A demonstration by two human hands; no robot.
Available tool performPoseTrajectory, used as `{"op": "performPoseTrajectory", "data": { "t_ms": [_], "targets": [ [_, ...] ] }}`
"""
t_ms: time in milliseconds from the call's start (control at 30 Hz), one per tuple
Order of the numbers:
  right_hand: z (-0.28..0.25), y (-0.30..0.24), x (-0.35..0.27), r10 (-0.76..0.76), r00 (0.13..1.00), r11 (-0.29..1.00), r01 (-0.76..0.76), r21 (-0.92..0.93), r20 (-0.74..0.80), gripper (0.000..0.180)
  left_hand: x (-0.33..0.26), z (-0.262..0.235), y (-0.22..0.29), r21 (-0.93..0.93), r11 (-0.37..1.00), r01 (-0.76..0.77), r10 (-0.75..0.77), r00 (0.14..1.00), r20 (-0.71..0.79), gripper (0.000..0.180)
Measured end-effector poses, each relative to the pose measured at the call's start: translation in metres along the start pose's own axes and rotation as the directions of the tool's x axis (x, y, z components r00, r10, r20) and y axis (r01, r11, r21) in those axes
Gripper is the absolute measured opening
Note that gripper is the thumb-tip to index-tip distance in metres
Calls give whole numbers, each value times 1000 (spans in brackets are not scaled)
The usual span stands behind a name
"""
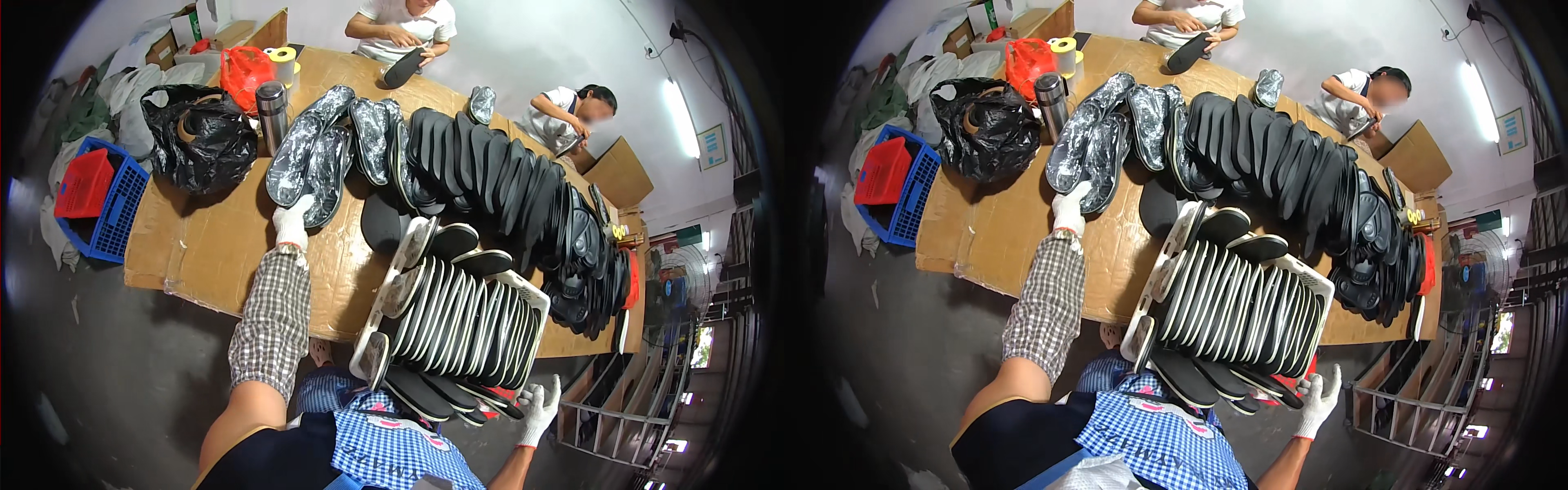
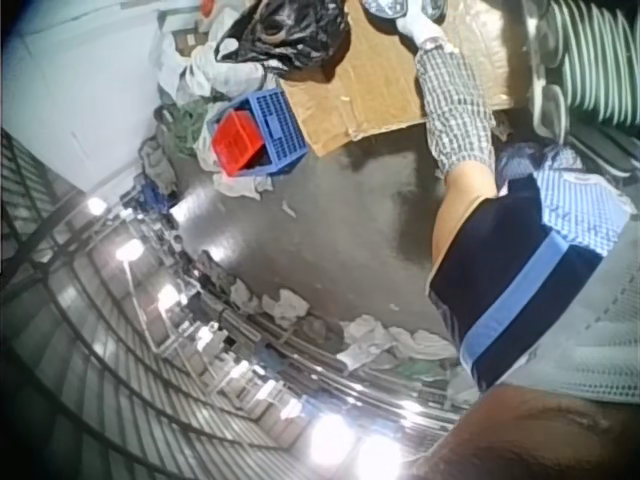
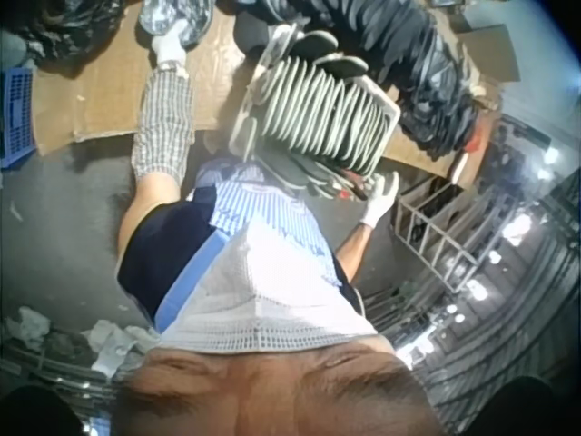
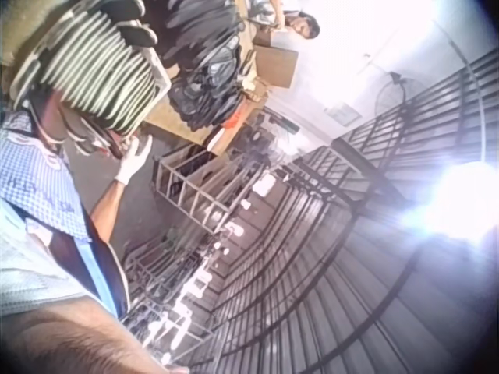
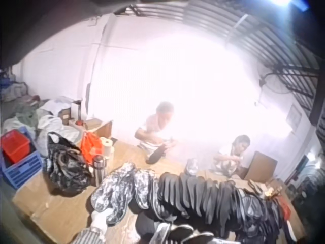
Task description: The person picks up black slipper soles from a table and places them into a white plastic crate. They repeatedly pick up pairs of soles, some wrapped in plastic, and stack them vertically inside the crate.
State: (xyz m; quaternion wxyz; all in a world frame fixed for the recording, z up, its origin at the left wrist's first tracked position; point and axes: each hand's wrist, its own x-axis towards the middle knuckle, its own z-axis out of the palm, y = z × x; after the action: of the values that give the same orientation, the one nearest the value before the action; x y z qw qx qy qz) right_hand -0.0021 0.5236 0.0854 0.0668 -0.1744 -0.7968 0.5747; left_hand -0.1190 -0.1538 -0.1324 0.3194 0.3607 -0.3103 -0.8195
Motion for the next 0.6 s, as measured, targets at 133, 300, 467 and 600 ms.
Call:
{"op": "performPoseTrajectory", "data": {
  "t_ms": [133, 300, 467, 600],
  "targets": [
    [-2, 0, -1, 42, 999, 999, -42, 19, -18, 70, -11, -3, 19, 90, 996, 29, -37, 996, 87, 57],
    [4, -2, 4, 8, 999, 1000, -9, 13, 41, 70, 4, 0, 23, 1, 997, 80, -78, 967, 241, 58],
    [12, -3, 18, -20, 992, 999, 16, 40, 122, 68, 32, 1, 13, 72, 992, 103, -114, 979, 170, 57],
    [28, -12, 16, -46, 993, 999, 43, 30, 110, 68, 9, 5, 13, 138, 990, 9, -27, 992, 124, 68]
  ]
}}
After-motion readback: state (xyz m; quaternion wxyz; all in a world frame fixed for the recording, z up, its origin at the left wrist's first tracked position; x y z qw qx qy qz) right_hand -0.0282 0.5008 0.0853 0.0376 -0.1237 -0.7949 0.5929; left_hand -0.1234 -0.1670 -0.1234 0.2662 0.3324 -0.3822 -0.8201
